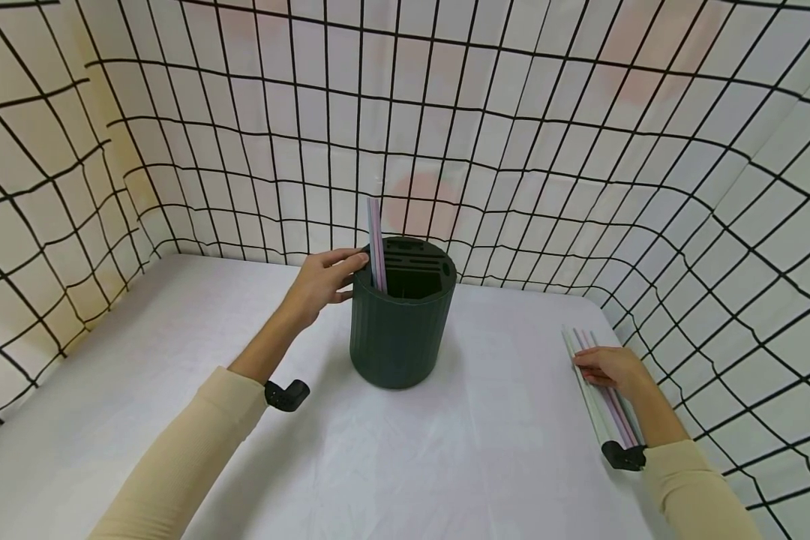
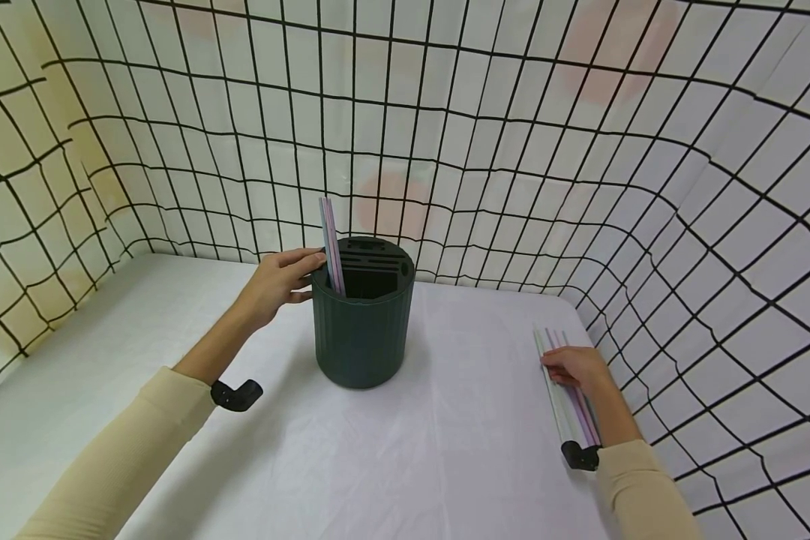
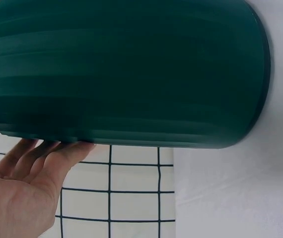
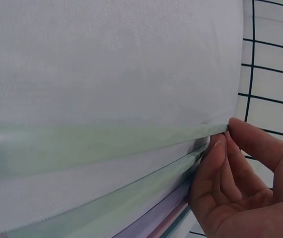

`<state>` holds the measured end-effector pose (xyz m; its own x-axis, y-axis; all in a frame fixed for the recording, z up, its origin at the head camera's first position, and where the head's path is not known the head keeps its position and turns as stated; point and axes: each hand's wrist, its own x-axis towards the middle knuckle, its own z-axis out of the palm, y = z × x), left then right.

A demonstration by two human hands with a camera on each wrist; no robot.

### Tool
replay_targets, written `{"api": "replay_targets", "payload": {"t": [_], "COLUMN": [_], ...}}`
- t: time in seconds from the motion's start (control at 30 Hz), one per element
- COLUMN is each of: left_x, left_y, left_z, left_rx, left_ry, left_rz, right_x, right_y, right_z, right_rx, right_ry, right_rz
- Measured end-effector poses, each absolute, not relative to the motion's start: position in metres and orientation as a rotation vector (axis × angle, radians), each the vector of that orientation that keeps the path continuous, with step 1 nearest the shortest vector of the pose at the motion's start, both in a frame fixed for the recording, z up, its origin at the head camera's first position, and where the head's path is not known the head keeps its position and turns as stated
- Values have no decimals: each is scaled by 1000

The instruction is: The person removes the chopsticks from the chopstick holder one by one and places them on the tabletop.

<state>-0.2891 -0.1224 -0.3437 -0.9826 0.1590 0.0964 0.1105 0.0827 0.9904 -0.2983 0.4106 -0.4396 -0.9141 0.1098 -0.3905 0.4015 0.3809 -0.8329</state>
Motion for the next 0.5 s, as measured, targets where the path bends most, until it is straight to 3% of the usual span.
{"api": "replay_targets", "payload": {"t": [0.5], "left_x": [-289], "left_y": [-123], "left_z": [-343], "left_rx": [278], "left_ry": [2270], "left_rz": [2097], "right_x": [-298], "right_y": [402], "right_z": [-423], "right_rx": [386], "right_ry": [2564], "right_rz": [-1455]}}
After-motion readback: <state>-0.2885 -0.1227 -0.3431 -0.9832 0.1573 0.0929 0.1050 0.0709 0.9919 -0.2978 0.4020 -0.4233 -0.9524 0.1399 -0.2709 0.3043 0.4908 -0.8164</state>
